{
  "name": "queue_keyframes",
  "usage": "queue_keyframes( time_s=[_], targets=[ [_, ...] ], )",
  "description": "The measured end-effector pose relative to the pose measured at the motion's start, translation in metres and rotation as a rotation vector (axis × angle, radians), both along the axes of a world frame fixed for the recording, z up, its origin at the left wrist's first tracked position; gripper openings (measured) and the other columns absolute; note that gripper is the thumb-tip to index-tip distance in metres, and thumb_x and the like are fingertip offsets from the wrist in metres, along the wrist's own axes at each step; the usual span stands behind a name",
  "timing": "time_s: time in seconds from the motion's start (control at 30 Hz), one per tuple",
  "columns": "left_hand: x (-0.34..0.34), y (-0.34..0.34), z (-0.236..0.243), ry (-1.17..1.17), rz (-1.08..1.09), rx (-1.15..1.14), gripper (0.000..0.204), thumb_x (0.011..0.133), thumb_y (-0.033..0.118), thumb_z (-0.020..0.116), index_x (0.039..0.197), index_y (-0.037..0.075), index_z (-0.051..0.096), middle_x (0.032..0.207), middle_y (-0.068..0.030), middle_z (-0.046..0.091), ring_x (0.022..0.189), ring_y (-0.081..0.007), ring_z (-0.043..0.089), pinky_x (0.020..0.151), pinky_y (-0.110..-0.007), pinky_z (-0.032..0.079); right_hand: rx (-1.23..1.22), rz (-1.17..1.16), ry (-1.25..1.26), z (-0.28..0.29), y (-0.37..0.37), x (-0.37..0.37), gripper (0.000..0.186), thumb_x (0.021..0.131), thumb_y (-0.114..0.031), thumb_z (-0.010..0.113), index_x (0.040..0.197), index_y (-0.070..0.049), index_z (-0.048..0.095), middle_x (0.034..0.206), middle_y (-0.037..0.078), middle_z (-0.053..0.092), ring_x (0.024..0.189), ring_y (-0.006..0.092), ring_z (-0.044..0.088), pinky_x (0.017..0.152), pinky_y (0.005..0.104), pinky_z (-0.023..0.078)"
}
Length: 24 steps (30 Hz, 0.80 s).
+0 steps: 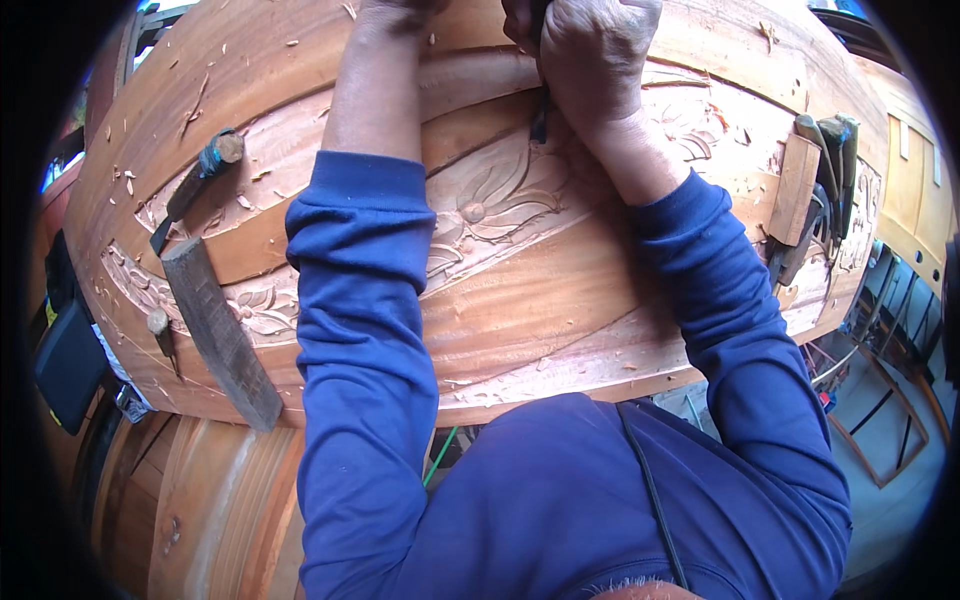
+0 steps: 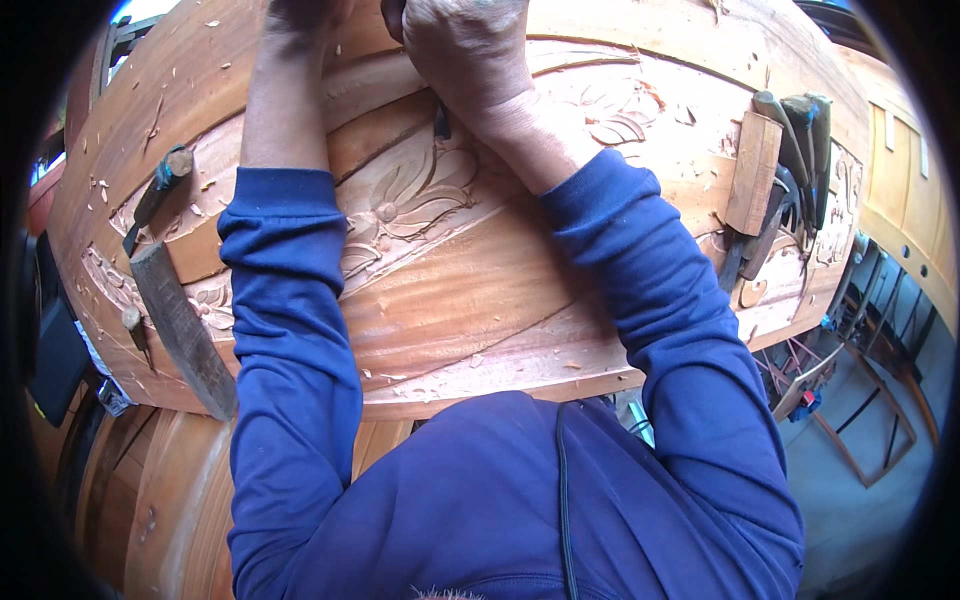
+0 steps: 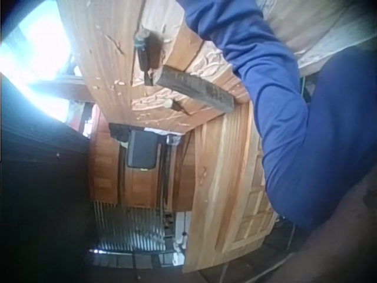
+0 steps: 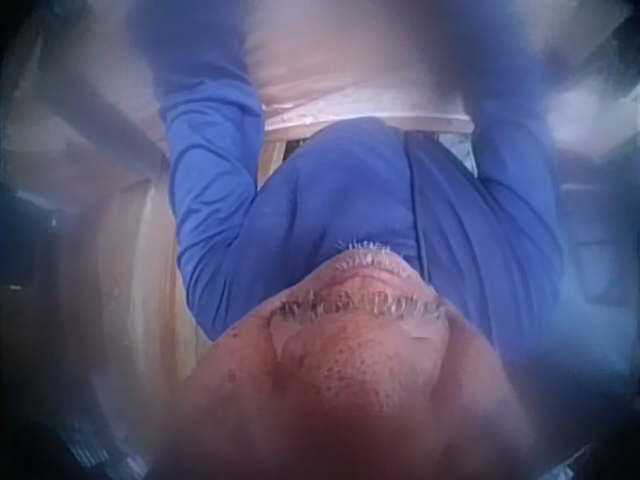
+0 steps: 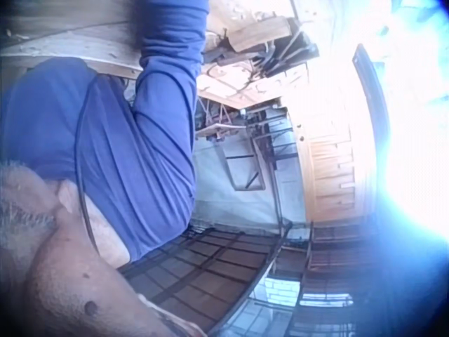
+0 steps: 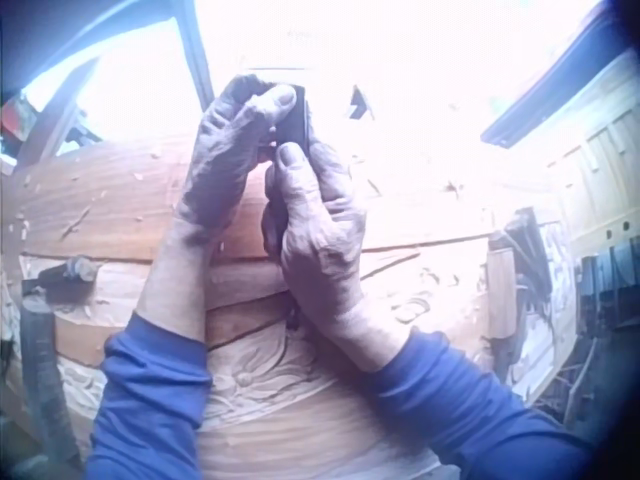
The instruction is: The person carves decorative floral patterns into a large wooden piece using various chisels and a wooden mallet. They switch between different chisels to detail the leaves and petals while clearing wood shavings from the workspace by hand.
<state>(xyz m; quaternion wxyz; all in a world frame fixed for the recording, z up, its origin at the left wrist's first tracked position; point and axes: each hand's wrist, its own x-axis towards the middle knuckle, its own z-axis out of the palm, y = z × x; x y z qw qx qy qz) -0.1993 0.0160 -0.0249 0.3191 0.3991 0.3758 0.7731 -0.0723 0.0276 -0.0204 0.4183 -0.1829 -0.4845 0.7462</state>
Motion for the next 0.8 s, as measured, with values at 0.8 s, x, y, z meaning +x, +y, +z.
queue_keyframes(
  time_s=[0.8],
  targets=[
    [0.012, -0.001, 0.019, -0.091, 0.016, -0.175, 0.068, 0.108, 0.056, 0.041, 0.148, 0.002, 0.05, 0.099, -0.0135, 0.073, 0.085, -0.02, 0.072, 0.077, -0.032, 0.057, -0.127, -0.097, -0.032, 0.003, 0.018, 0.011, 0.015, 0.109, -0.016, 0.053, 0.115, -0.003, 0.059, 0.075, -0.003, 0.051, 0.053, 0.0063, 0.046, 0.046, 0.021, 0.039]
  ],
)
